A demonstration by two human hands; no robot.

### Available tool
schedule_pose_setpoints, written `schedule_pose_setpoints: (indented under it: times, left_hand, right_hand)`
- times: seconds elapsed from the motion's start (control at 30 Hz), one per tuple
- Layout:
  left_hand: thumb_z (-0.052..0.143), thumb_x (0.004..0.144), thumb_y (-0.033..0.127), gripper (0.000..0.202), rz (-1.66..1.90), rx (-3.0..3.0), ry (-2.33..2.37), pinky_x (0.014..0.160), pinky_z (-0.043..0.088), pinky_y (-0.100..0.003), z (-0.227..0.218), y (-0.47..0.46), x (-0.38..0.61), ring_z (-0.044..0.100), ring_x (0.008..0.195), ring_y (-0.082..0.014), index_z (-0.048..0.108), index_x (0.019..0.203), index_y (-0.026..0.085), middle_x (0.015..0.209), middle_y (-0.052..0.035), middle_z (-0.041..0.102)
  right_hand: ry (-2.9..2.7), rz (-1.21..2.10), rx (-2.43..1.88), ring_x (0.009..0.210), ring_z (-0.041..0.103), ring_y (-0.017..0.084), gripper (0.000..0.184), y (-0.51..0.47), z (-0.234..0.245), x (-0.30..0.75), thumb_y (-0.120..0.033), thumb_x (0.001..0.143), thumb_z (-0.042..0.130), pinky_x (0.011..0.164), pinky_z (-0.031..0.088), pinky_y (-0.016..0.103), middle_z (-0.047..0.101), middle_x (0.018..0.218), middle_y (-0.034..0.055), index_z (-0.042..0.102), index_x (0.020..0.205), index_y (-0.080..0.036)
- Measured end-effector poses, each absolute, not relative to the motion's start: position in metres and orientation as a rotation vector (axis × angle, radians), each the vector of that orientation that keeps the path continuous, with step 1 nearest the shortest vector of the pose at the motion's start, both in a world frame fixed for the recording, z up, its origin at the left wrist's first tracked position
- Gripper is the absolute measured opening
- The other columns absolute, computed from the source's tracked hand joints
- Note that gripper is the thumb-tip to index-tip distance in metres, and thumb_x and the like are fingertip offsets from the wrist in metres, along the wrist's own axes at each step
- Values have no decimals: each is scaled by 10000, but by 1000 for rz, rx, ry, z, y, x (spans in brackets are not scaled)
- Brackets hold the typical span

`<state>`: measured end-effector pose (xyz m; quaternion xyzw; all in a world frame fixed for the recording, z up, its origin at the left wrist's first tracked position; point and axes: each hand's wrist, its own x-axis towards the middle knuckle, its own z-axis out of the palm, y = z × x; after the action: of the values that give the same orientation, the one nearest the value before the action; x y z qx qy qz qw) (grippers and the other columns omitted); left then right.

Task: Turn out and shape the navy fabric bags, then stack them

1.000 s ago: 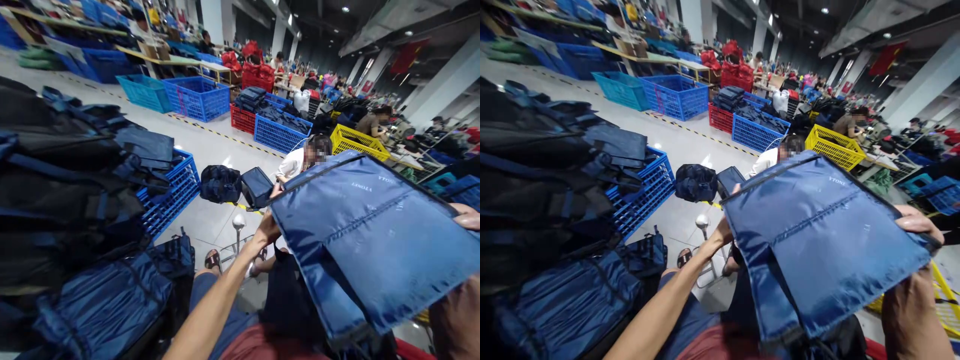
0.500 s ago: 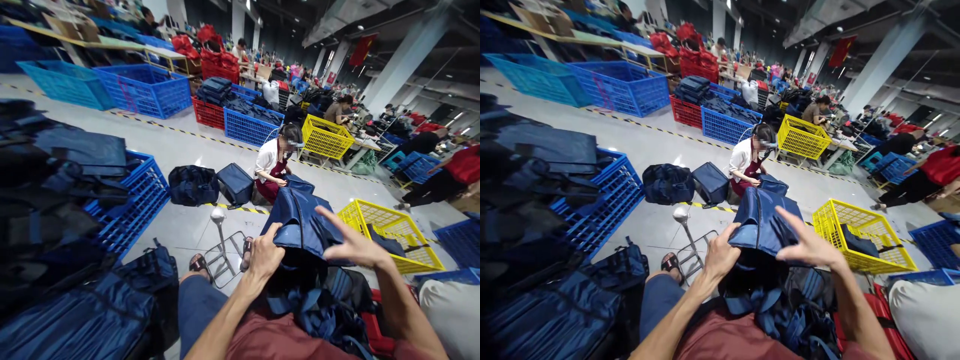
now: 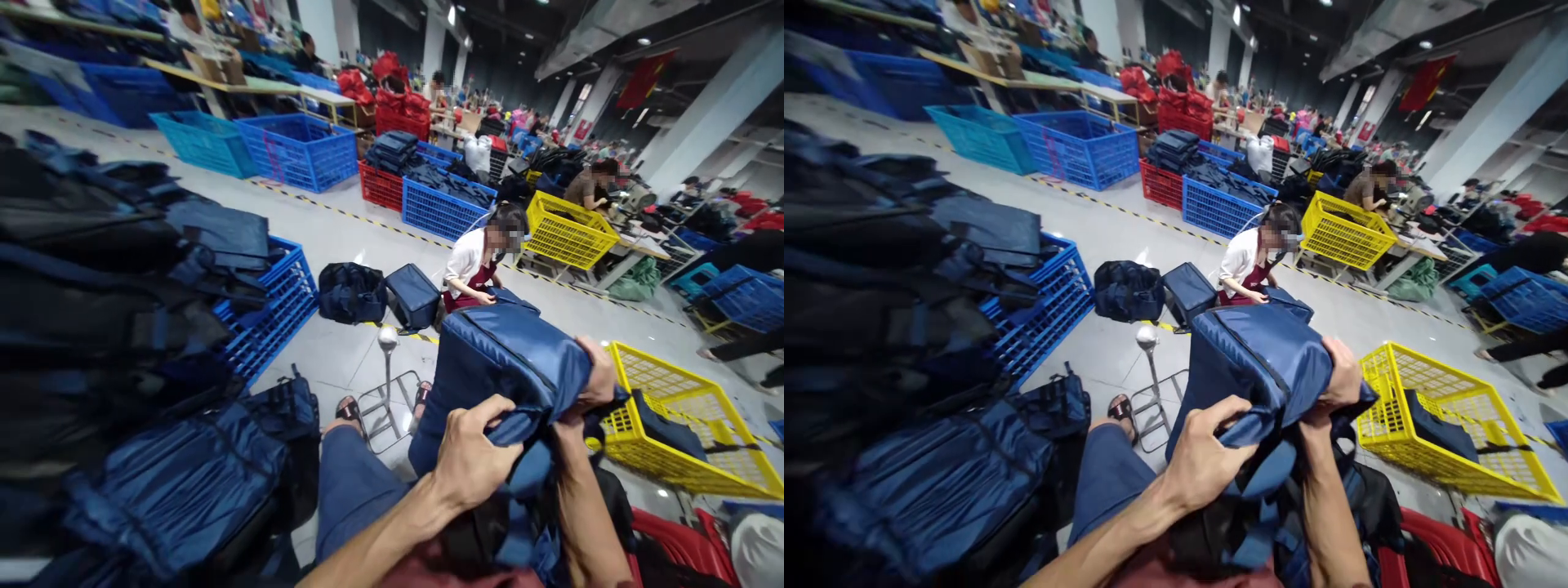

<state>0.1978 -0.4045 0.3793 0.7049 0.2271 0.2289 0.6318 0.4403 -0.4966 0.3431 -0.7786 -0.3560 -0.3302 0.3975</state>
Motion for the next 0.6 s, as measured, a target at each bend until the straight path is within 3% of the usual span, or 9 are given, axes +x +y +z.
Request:
schedule_pose_setpoints:
  times: [0.07,0.13,0.3,0.43,0.6]
  left_hand:
    - [817,713,283,171,444,1383,499,634,502,-261,392,-396,182,681,673,-181,802,864,205,743,0,733]
    - [894,650,339,300,402,1177,510,640,515,-266,395,-379,164,679,700,-187,812,887,174,794,-19,751]
    - [965,505,320,478,633,896,801,693,554,-282,353,-312,114,680,711,-184,791,916,149,819,-25,766]
    - [922,598,413,477,765,939,1117,643,527,-281,321,-261,62,656,669,-183,725,956,166,787,-8,731]
    - [804,757,461,400,752,1543,1666,798,554,-316,305,-221,23,738,901,-267,646,1045,233,952,-46,771]
  right_hand:
    - [-1054,-948,-1854,1218,743,376,511,-475,369,442,-515,1108,333,1141,571,602,789,1186,158,753,1273,-276]
    - [-1273,-1045,-1727,1190,753,328,457,-444,389,438,-454,1122,365,1141,557,541,805,1131,117,769,1253,-286]
    - [-1938,-913,-1424,1042,720,201,342,-312,404,395,-332,1130,458,1023,497,377,803,1021,35,787,1221,-324]
    - [-2314,-768,-1185,806,576,176,307,-191,381,350,-285,1117,470,845,405,355,721,852,23,776,1135,-265]
    - [-2510,-440,-1106,856,561,208,240,-111,355,321,-343,1054,559,826,337,382,691,893,37,755,1142,-236]
